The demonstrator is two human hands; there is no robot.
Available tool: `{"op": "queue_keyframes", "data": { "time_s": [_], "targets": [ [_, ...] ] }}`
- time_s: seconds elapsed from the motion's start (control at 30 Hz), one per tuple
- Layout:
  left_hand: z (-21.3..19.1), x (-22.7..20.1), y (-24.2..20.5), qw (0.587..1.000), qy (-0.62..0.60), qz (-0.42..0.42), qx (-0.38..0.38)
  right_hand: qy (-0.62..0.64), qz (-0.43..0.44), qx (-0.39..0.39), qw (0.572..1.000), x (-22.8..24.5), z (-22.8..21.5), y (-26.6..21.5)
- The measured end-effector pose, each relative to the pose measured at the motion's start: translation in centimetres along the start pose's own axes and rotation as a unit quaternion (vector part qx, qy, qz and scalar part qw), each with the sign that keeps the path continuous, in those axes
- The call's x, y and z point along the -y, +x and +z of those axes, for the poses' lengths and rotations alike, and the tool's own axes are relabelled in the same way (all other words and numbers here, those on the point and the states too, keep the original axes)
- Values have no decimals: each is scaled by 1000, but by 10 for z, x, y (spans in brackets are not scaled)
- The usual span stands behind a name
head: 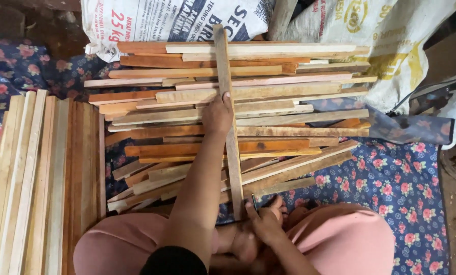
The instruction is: The person is picking up wooden strips from a large pile, marking them with a pen, and sorting them.
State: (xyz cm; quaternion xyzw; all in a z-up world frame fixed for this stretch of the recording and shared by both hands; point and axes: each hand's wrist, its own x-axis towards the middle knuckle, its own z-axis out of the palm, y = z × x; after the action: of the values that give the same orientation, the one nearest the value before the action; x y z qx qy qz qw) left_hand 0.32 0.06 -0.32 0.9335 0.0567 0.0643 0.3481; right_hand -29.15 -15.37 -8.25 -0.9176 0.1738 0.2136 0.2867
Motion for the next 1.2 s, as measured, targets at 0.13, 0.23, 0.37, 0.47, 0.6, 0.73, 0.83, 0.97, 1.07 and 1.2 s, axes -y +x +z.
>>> {"op": "queue_keyframes", "data": {
  "time_s": [0.13,0.23,0.37,0.47,0.6,0.73,0.83,0.97,1.07,1.2],
  "targets": [
    [-6,-6,1,999,-1,-37,29,107,51,55,991,100,-107,-13],
    [-8,-6,2,997,11,-51,61,268,29,-49,962,155,-148,17],
    [-7,-3,3,995,-1,-56,81,570,-170,-197,779,180,-148,128],
    [-15,-6,4,994,-8,-56,93,654,-233,-187,695,229,-169,184],
    [-22,-15,3,989,-4,-77,126,634,-243,-179,712,265,-192,256],
    [-30,-13,4,988,-30,-87,126,565,-251,-199,760,295,-201,286],
    [-30,-13,1,987,-54,-89,121,491,-252,-206,808,301,-200,303],
    [-27,-10,3,987,-56,-88,125,464,-249,-213,823,308,-200,305],
    [-24,-6,3,988,-58,-83,120,465,-247,-210,824,312,-200,301],
    [-26,-9,3,988,-68,-82,110,450,-250,-212,830,311,-199,306]
  ]
}}
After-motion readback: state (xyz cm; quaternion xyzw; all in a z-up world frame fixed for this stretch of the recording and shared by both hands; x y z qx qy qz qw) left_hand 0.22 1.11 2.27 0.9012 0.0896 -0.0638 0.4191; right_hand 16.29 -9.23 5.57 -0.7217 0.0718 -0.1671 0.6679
